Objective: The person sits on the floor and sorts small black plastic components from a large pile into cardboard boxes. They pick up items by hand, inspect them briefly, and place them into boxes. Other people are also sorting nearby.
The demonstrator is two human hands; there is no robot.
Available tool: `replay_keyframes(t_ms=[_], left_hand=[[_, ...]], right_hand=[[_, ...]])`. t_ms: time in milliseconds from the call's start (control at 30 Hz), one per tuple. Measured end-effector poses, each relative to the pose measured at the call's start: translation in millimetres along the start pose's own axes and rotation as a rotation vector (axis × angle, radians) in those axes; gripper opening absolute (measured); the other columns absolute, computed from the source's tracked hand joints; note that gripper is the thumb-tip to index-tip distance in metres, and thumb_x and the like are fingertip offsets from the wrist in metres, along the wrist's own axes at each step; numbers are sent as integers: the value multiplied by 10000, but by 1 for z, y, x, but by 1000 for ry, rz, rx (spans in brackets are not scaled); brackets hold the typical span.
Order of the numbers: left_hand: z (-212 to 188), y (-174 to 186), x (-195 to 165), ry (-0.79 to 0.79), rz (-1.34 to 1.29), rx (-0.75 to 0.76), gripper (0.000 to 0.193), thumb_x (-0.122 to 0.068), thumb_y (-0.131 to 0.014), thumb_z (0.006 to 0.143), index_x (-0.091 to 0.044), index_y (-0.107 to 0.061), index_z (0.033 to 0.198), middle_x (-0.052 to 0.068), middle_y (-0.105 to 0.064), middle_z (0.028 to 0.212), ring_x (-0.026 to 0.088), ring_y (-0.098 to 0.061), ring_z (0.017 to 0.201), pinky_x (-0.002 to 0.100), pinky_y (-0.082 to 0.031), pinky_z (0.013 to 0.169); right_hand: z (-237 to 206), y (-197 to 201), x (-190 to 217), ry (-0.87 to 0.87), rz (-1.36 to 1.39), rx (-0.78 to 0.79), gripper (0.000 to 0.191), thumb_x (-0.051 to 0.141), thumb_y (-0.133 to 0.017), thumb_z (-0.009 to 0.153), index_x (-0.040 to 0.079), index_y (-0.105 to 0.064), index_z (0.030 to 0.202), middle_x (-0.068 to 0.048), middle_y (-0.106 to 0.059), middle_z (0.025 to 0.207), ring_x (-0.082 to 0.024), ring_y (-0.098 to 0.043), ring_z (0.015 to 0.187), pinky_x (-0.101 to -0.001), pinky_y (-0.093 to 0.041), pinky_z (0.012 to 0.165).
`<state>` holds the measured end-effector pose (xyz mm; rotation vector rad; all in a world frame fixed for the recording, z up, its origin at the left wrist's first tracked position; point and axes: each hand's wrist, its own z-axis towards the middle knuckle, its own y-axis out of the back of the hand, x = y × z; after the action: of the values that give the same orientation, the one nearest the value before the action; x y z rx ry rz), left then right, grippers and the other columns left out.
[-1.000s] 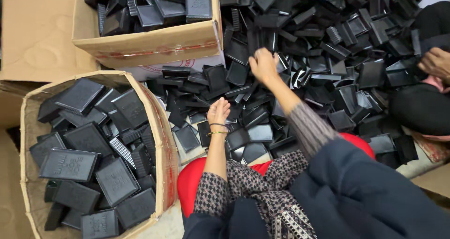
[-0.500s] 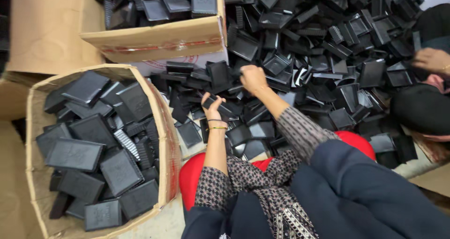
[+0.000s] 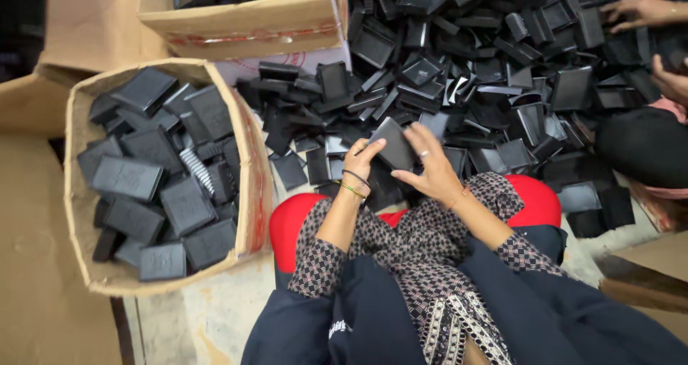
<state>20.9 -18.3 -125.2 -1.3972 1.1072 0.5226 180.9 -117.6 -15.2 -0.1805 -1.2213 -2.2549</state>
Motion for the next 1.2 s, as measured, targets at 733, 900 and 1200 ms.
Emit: replay_keyframes(t_ms=[733, 900, 1200], left_hand=[[-76, -25, -98, -382, -313, -28, 602, 29, -683, 871, 52, -503, 1445, 171, -641, 1371, 220, -645, 1242, 337, -517, 1063], [-93, -12, -107, -430, -225, 48, 612, 59, -664, 866, 76, -505, 1458, 203, -631, 1388, 248, -639, 1267, 345, -510, 1082], [-105, 35, -102, -389, 232, -95, 433, -135, -774, 933, 69, -641, 1291, 94, -720, 1149, 131, -680, 1022, 279, -559, 924]], right_hand=[[11, -29, 46, -443, 1359, 236, 539, 123, -633, 1013, -38, -445, 1491, -100, -598, 1405, -178, -579, 1275, -316, -451, 1075], [3, -49, 29, -740, 1576, 383, 339, 108, -668, 967, -9, -568, 1269, -64, -693, 1076, -146, -674, 898, -308, -556, 806], [8, -42, 31, -527, 1237, 342, 336, 53, -695, 928, -59, -585, 1225, -137, -712, 1115, -146, -678, 983, -297, -552, 904]])
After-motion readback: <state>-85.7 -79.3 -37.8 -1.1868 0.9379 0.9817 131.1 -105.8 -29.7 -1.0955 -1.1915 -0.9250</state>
